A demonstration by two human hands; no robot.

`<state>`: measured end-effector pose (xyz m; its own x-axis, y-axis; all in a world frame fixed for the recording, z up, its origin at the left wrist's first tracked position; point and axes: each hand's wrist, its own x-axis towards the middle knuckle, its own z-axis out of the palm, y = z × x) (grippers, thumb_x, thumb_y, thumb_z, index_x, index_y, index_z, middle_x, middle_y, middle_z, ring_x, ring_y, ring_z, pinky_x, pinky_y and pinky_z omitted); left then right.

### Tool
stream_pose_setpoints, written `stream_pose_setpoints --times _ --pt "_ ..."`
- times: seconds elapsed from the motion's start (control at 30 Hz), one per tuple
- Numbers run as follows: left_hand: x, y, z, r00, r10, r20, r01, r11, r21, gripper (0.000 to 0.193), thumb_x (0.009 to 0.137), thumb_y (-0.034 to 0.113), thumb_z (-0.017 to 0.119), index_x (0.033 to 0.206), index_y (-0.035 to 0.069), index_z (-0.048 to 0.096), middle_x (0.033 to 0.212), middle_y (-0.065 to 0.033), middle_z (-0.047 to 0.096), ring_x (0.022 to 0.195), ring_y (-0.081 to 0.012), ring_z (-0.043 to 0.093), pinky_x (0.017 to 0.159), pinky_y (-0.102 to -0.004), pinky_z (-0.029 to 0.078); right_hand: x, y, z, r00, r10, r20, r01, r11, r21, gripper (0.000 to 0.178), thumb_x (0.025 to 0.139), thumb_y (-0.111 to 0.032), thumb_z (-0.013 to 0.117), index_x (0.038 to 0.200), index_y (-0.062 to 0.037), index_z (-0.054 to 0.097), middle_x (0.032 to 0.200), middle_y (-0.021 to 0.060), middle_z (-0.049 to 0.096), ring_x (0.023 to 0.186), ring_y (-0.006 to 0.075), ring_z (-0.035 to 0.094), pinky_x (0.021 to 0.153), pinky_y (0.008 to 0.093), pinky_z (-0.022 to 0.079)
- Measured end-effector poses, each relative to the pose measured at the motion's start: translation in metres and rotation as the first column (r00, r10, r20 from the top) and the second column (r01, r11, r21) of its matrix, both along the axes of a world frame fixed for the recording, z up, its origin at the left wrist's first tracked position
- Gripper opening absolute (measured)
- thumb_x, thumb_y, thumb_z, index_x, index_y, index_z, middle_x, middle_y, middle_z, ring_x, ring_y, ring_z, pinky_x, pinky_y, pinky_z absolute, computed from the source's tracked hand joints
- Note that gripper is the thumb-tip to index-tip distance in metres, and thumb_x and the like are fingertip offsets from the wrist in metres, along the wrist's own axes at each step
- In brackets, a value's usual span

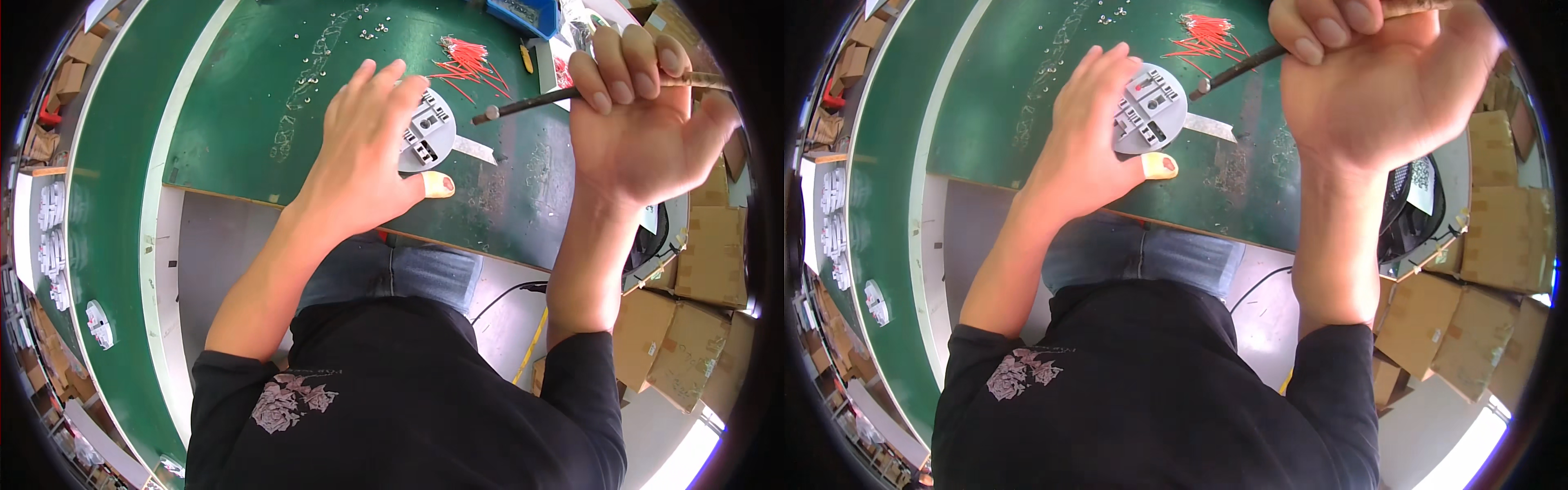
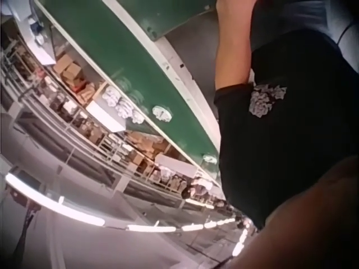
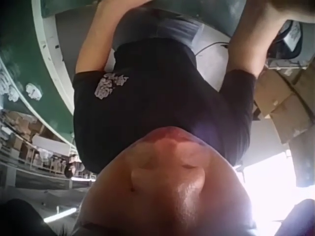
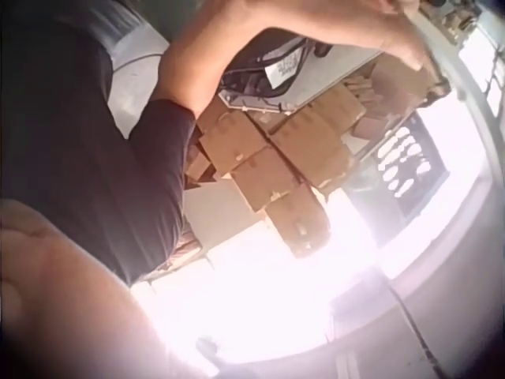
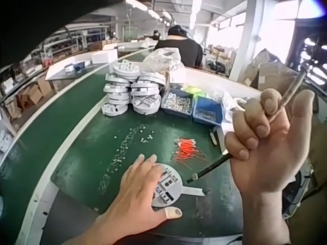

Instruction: The recorder is assembling small electronic components into circular plastic housings using specialized tools.

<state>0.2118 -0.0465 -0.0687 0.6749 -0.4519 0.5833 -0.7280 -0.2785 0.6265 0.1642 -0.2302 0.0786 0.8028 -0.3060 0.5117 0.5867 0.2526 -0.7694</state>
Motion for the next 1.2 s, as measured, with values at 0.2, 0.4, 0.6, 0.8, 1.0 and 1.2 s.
stream_pose_setpoints --times 0.2,0.4,0.6,0.8,1.0,1.2 --pt "0.019 0.006 -0.010 0.983 -0.160 0.095 0.153 0.986 0.073 0.088 0.066 0.027 0.090 0.138 0.005 0.045 0.136 -0.0198 0.053 0.137 -0.0423 0.042 0.115 -0.0511 0.034 0.002 0.005 -0.011 0.998 0.025 -0.050 -0.027 0.999 -0.043 0.033 0.091 -0.040 0.044 0.070 -0.0147 0.039 0.063 -0.0025 0.035 0.058 0.0126 0.031 0.049 0.0274 0.027" --pt "0.031 0.028 -0.017 0.983 -0.179 -0.029 0.180 0.982 0.058 0.086 0.065 0.025 0.091 0.134 0.002 0.046 0.130 -0.0205 0.056 0.135 -0.0422 0.044 0.114 -0.0499 0.036 0.031 0.038 -0.031 0.990 0.120 -0.078 -0.122 0.992 -0.029 0.032 0.091 -0.038 0.041 0.069 -0.0162 0.036 0.060 -0.0024 0.033 0.054 0.0121 0.027 0.048 0.0276 0.025" --pt "0.036 0.031 -0.018 0.979 -0.155 -0.132 0.164 0.985 0.060 0.085 0.062 0.021 0.092 0.132 0.004 0.048 0.130 -0.0180 0.057 0.135 -0.0388 0.047 0.111 -0.0460 0.039 0.049 0.045 -0.048 0.971 0.213 -0.110 -0.216 0.976 -0.022 0.031 0.092 -0.037 0.040 0.069 -0.0163 0.036 0.060 -0.0022 0.033 0.053 0.0120 0.026 0.048 0.0276 0.024" --pt "0.033 0.018 -0.014 0.972 -0.154 -0.177 0.170 0.983 0.076 0.085 0.062 0.019 0.092 0.133 0.006 0.048 0.133 -0.0180 0.054 0.134 -0.0390 0.047 0.110 -0.0449 0.040 0.055 0.037 -0.051 0.919 0.340 -0.199 -0.360 0.930 -0.073 0.045 0.096 -0.049 0.042 0.068 -0.0154 0.032 0.059 -0.0025 0.032 0.052 0.0117 0.025 0.047 0.0301 0.020" --pt "0.030 0.014 -0.020 0.974 -0.159 -0.161 0.167 0.985 0.038 0.088 0.063 0.025 0.093 0.132 -0.001 0.045 0.130 -0.0230 0.056 0.134 -0.0401 0.046 0.115 -0.0468 0.035 0.059 0.041 -0.074 0.853 0.487 -0.186 -0.520 0.817 -0.250 0.066 0.097 -0.072 0.043 0.067 -0.0147 0.030 0.055 -0.0033 0.027 0.049 0.0110 0.019 0.046 0.0312 0.017" --pt "0.016 0.007 -0.019 0.986 -0.113 -0.121 0.112 0.994 -0.011 0.087 0.060 0.018 0.093 0.132 0.003 0.047 0.133 -0.0200 0.054 0.127 -0.0400 0.051 0.108 -0.0458 0.041 0.053 0.049 -0.077 0.964 0.123 -0.234 -0.133 0.991 -0.031 0.069 0.095 -0.077 0.042 0.067 -0.0148 0.030 0.054 -0.0039 0.023 0.047 0.0111 0.017 0.045 0.0303 0.016"
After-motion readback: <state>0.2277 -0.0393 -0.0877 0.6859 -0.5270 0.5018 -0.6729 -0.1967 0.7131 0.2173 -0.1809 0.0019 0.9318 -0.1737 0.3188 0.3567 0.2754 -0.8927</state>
